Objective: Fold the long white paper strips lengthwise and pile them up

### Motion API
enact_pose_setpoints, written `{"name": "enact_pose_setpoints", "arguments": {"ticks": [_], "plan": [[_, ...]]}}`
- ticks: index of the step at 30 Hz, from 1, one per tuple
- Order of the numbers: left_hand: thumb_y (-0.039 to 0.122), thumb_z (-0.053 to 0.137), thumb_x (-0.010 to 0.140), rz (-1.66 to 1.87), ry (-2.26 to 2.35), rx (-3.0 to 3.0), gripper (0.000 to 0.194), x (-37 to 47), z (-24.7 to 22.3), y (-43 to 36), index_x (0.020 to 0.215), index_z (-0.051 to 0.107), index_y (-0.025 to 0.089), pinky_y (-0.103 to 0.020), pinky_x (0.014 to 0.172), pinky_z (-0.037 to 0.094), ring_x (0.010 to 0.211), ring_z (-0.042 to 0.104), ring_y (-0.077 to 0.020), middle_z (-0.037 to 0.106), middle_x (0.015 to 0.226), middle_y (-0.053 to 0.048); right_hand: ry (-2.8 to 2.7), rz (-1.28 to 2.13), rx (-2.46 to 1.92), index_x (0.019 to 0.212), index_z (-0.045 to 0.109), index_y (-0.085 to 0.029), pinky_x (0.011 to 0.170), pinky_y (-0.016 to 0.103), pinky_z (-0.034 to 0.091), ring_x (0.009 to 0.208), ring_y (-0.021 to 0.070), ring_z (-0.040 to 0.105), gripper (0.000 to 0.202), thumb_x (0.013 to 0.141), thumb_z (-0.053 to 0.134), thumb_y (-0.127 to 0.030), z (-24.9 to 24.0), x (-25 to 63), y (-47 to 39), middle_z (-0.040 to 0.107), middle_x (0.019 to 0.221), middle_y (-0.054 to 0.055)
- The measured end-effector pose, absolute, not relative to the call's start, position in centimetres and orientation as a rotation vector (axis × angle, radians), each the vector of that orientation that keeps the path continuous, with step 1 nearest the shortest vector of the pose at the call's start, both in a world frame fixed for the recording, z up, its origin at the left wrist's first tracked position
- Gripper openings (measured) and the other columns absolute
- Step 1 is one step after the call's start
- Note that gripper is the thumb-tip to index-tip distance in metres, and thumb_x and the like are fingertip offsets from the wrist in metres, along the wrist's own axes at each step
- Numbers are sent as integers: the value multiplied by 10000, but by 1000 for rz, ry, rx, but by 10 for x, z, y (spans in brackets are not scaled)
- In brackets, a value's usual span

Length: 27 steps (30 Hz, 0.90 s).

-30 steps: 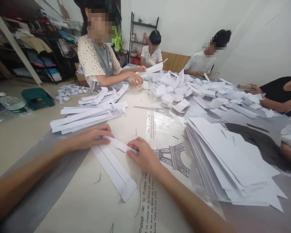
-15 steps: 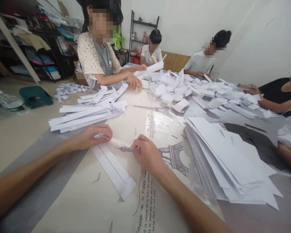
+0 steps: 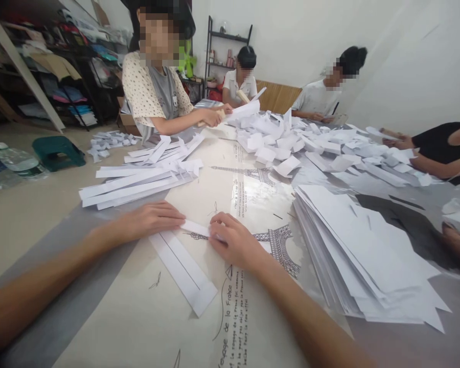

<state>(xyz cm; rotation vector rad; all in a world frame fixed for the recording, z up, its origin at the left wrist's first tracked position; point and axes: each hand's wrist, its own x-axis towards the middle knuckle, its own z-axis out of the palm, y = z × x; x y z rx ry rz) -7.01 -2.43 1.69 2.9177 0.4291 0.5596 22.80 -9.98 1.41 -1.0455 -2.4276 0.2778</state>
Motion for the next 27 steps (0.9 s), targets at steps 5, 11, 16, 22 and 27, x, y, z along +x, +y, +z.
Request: {"name": "enact_pose_setpoints", "arguments": {"ticks": [5, 11, 16, 22, 27], "plan": [[219, 411, 1093, 520, 388, 2952, 313, -69, 21, -25, 1206, 703, 217, -393, 1055, 464, 1200, 664, -227, 734, 1246, -101, -2341, 467, -1074, 908, 677, -224, 891, 397, 559, 1036, 213, 639, 141, 975, 573, -157, 10, 233, -99, 688, 1138, 69], [210, 422, 1088, 599, 380, 2978, 297, -74, 12, -23, 1190, 700, 215, -377, 1029, 514, 1169, 698, -224, 723, 1272, -113, -2205, 662, -1081, 1112, 749, -269, 766, 347, 581, 940, 191, 657, 217, 991, 579, -212, 1, 232, -99, 683, 1154, 69], [129, 356, 1082, 526, 495, 3051, 345, -80, 6, -27, 1262, 638, 212, -302, 976, 551, 1238, 662, -195, 679, 1354, -100, -2199, 645, -1075, 1101, 765, -282, 796, 368, 575, 964, 193, 642, 234, 1001, 567, -205, 0, 231, -99, 689, 1205, 64], [69, 315, 1066, 460, 549, 3240, 356, -77, 5, -32, 1235, 611, 173, -325, 931, 557, 1223, 654, -210, 699, 1289, -116, -2202, 576, -980, 1155, 744, -281, 915, 447, 569, 1060, 224, 635, 250, 1001, 571, -187, -4, 230, -98, 728, 1262, 35], [68, 362, 1056, 340, 653, 3329, 281, -71, 13, -42, 1135, 624, 131, -330, 836, 547, 1032, 676, -218, 723, 1084, -112, -2192, 581, -993, 1150, 743, -303, 911, 461, 575, 1054, 229, 653, 254, 999, 571, -193, -6, 231, -98, 742, 1247, 12]]}}
